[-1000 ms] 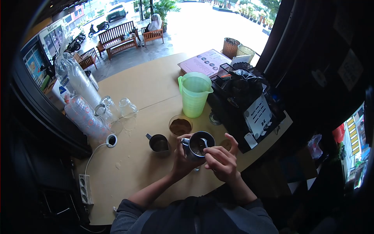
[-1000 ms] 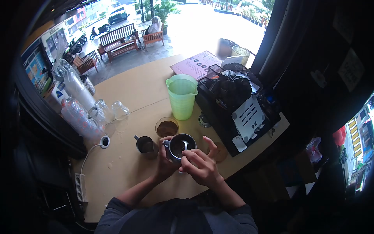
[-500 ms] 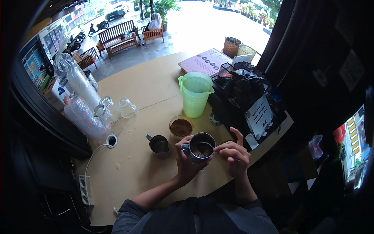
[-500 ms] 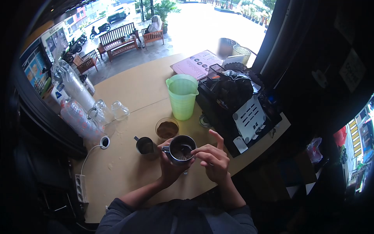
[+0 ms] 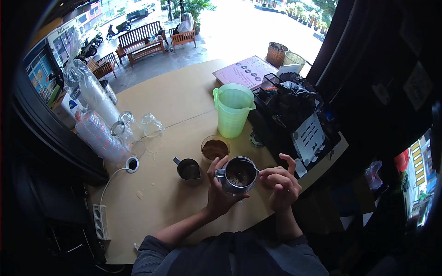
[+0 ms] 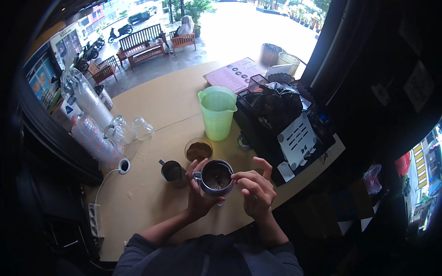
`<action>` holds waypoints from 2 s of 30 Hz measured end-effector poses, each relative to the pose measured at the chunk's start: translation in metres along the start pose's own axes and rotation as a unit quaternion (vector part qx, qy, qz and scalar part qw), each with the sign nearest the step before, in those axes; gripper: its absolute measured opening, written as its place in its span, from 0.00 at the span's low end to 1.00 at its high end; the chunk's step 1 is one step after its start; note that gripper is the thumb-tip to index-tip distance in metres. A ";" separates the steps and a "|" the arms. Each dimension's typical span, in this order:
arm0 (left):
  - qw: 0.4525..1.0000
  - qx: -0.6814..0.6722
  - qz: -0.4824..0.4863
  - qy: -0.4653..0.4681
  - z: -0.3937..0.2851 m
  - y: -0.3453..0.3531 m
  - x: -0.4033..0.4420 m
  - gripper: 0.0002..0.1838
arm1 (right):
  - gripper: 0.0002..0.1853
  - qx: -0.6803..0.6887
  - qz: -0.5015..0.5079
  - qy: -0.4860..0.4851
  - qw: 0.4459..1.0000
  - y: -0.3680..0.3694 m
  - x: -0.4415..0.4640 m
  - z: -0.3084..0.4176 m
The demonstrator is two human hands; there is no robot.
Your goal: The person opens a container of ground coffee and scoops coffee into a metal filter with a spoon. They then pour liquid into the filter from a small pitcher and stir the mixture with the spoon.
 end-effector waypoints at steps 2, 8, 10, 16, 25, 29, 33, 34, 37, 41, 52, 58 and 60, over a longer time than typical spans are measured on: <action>0.999 -0.031 -0.010 0.029 -0.005 -0.014 0.007 0.52 | 0.22 0.027 -0.049 0.031 0.998 -0.007 -0.001 -0.005; 0.961 0.260 -0.086 0.047 0.011 -0.106 0.037 0.20 | 0.23 0.049 -0.069 0.060 0.995 -0.006 -0.009 -0.011; 0.966 0.206 -0.109 -0.109 0.052 -0.136 0.033 0.16 | 0.24 0.051 -0.071 0.065 0.994 -0.006 -0.010 -0.012; 0.985 0.018 -0.086 -0.147 0.127 -0.149 0.003 0.16 | 0.24 0.070 -0.068 0.085 0.992 0.001 -0.013 -0.019; 0.922 -0.201 -0.174 -0.283 0.134 -0.131 0.005 0.23 | 0.23 0.137 -0.065 0.080 0.985 0.006 -0.020 -0.031; 0.915 -0.216 -0.193 -0.280 0.117 -0.125 0.013 0.23 | 0.23 0.140 -0.064 0.088 0.984 0.006 -0.020 -0.033; 0.914 -0.213 -0.198 -0.281 0.081 -0.119 0.047 0.22 | 0.23 0.148 -0.071 0.093 0.982 0.005 -0.021 -0.034; 0.915 -0.211 -0.198 -0.280 0.073 -0.118 0.056 0.22 | 0.23 0.149 -0.070 0.094 0.982 0.005 -0.021 -0.034; 0.919 -0.225 -0.186 -0.264 0.054 -0.114 0.080 0.22 | 0.23 0.148 -0.073 0.102 0.981 0.006 -0.022 -0.036; 0.929 -0.217 -0.168 -0.248 0.041 -0.107 0.108 0.23 | 0.24 0.155 -0.078 0.113 0.978 0.007 -0.024 -0.038; 0.955 -0.189 -0.090 -0.211 0.032 -0.083 0.145 0.22 | 0.25 0.160 -0.082 0.130 0.975 0.008 -0.026 -0.042; 0.962 -0.181 -0.052 -0.197 0.029 -0.071 0.152 0.23 | 0.25 0.175 -0.084 0.137 0.971 0.010 -0.026 -0.042; 0.963 -0.178 -0.044 -0.196 0.028 -0.068 0.154 0.23 | 0.24 0.183 -0.082 0.136 0.970 0.011 -0.025 -0.043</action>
Point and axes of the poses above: each hand's wrist, its own x-axis towards the middle knuckle, its own y-axis out of the palm, z = x × y, the point moved 5 cm from there along x, towards the middle knuckle, and after that the axes turned 14 degrees about y, right-handed, at the moved point
